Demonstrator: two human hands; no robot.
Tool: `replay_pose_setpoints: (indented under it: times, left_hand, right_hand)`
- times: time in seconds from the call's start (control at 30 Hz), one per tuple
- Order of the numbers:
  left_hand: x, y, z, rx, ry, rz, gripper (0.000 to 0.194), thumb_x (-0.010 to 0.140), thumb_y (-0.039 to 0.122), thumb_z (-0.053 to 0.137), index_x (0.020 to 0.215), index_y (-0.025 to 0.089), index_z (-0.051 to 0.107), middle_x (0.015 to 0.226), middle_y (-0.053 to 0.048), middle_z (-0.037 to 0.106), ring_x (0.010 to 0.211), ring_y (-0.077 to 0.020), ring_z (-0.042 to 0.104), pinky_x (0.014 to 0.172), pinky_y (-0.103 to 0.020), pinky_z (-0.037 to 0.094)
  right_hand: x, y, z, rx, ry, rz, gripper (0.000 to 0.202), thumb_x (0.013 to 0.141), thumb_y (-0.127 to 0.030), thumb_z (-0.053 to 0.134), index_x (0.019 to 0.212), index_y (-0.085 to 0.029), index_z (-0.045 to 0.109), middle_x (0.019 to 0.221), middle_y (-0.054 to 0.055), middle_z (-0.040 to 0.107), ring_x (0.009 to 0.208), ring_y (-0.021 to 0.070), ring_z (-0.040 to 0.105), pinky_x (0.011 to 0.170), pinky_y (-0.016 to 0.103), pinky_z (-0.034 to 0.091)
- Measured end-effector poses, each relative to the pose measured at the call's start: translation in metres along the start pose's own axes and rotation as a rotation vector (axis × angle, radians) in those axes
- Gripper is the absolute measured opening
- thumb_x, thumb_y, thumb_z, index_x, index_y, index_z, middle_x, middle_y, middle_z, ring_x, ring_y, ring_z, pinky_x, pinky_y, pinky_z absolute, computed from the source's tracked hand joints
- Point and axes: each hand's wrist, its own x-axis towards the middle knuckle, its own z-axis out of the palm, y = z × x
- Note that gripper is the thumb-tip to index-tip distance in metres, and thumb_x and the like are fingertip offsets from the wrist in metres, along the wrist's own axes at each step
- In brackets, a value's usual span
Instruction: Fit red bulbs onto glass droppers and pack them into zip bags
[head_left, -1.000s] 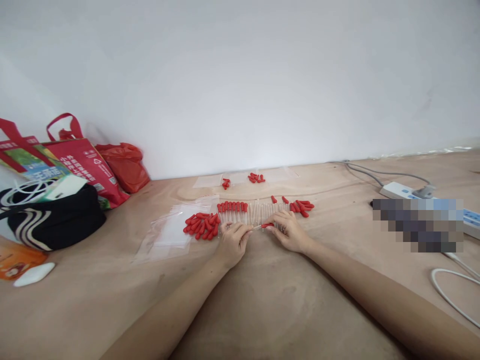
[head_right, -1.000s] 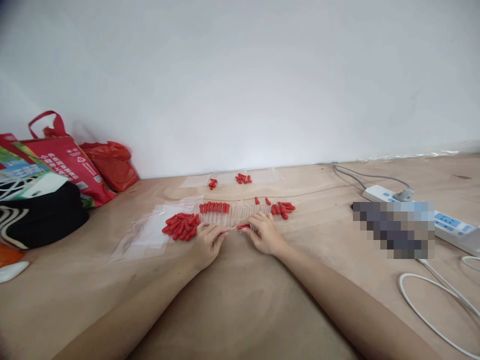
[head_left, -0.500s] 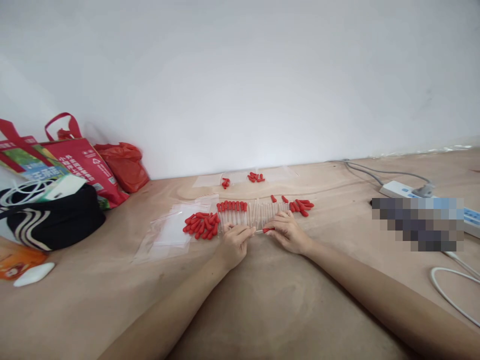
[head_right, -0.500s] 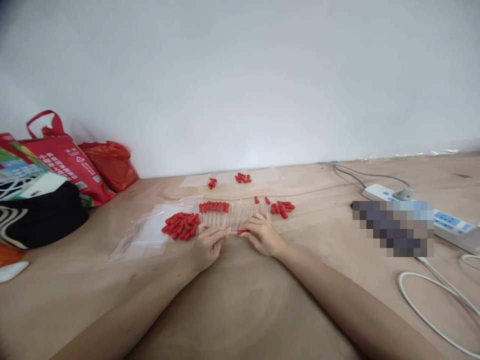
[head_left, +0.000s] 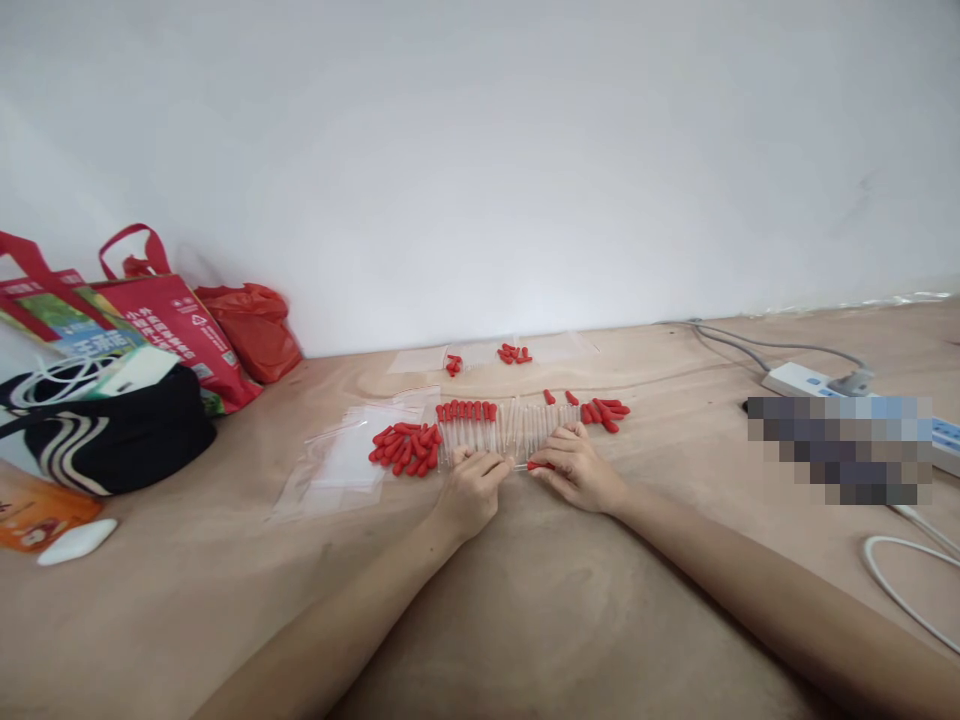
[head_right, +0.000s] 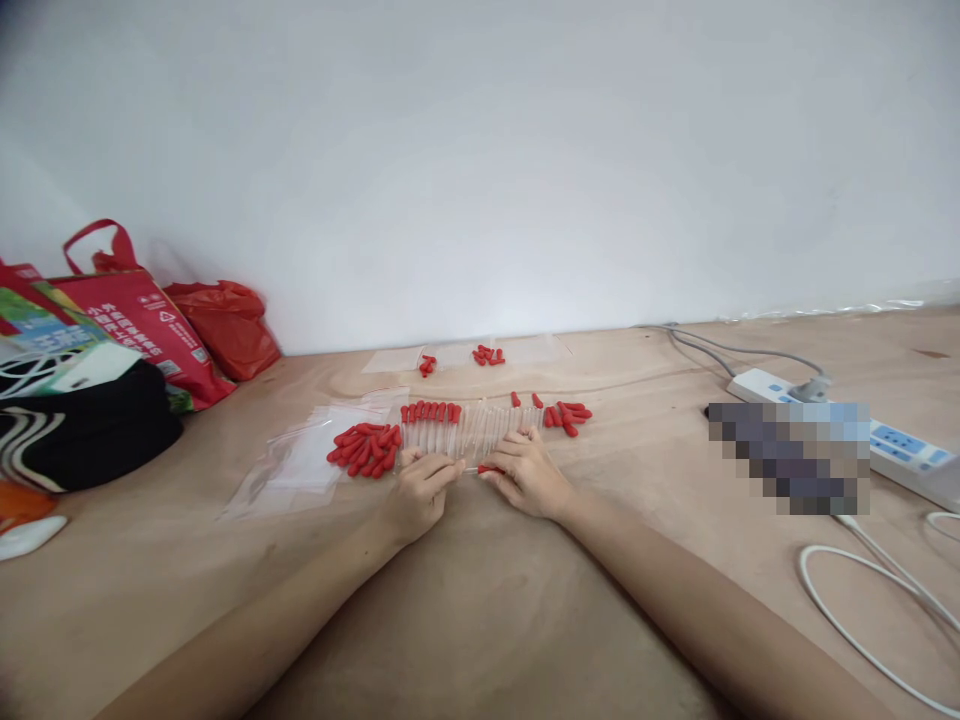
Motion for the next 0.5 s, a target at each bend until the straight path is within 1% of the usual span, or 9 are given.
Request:
replay_pose_setpoints:
  times: [0.27, 0.37, 0.5]
  left_hand:
    - [-0.0016, 0.001, 0.0044, -0.005, 0.102, 0.082, 0.025, 0.079, 0.004, 0.035, 0.08, 0.016, 0.057, 0.07, -0.001, 0.063, 0.062, -0.0131, 0.055, 0.062, -0.031, 0.027]
    - [-0.0014, 0.0017, 0.0051, 0.003, 0.102, 0.092, 0.024, 0.079, 0.005, 0.035, 0.078, 0.015, 0.057, 0.07, -0.002, 0.063, 0.061, -0.0131, 0.054, 0.062, -0.031, 0.028]
    - [-0.0007, 0.0031, 0.006, 0.018, 0.072, 0.087, 0.025, 0.08, 0.006, 0.034, 0.075, 0.015, 0.057, 0.069, -0.002, 0.063, 0.061, -0.0133, 0.054, 0.064, -0.031, 0.028]
  right_hand:
    - [0.0002, -0.002, 0.0036, -0.046, 0.005, -0.087, 0.022, 0.085, -0.029, 0.041, 0.079, -0.016, 0.059, 0.068, 0.003, 0.057, 0.07, 0.0139, 0.044, 0.074, 0.032, 0.025]
    - [0.0012, -0.0033, 0.0037, -0.064, -0.006, -0.098, 0.022, 0.085, -0.028, 0.041, 0.08, -0.016, 0.058, 0.068, 0.003, 0.057, 0.07, 0.0139, 0.044, 0.074, 0.033, 0.025]
    - [0.0027, -0.0048, 0.0036, -0.099, -0.023, -0.113, 0.022, 0.085, -0.028, 0.041, 0.079, -0.016, 0.059, 0.069, 0.003, 0.057, 0.071, 0.0144, 0.044, 0.074, 0.033, 0.025]
